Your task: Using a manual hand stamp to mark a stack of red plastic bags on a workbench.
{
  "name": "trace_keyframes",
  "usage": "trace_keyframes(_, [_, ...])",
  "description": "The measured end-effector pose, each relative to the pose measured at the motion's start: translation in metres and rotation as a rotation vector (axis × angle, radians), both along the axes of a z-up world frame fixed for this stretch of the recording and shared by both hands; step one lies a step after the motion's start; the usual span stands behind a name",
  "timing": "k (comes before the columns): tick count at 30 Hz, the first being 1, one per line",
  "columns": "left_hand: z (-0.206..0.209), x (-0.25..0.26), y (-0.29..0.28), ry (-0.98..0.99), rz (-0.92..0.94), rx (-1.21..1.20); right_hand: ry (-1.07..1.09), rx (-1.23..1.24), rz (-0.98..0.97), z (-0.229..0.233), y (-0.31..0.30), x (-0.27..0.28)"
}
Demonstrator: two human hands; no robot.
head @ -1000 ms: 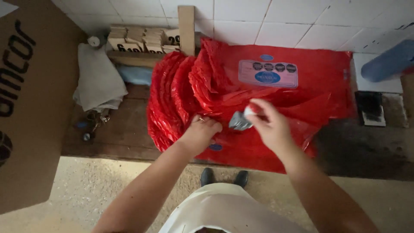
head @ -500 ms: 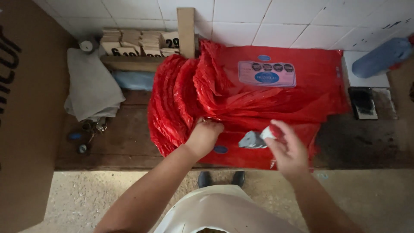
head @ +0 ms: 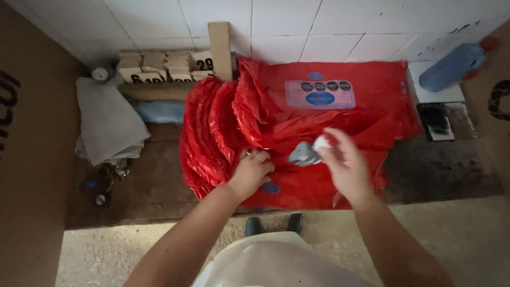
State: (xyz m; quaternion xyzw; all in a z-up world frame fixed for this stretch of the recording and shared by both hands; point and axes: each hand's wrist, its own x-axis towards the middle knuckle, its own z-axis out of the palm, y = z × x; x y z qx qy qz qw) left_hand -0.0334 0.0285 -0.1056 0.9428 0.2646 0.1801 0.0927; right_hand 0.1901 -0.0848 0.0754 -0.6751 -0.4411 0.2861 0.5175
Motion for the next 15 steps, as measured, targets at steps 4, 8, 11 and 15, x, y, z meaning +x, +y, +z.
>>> trace_keyframes(4, [-0.031,0.007,0.007,-0.072,0.019,0.028,0.082,0.024,-0.195,0.024,-0.023,0.001])
trace_keyframes(8, [-0.028,0.008,0.004,-0.071,0.068,0.100,0.035,-0.010,-0.164,0.003,-0.041,0.000])
trace_keyframes(11, [-0.029,0.009,0.007,-0.033,0.089,0.163,-0.195,0.056,-0.026,-0.038,-0.047,-0.016])
trace_keyframes(15, [-0.021,0.008,0.010,-0.032,0.085,0.195,-0.745,0.252,0.073,-0.111,-0.030,-0.032])
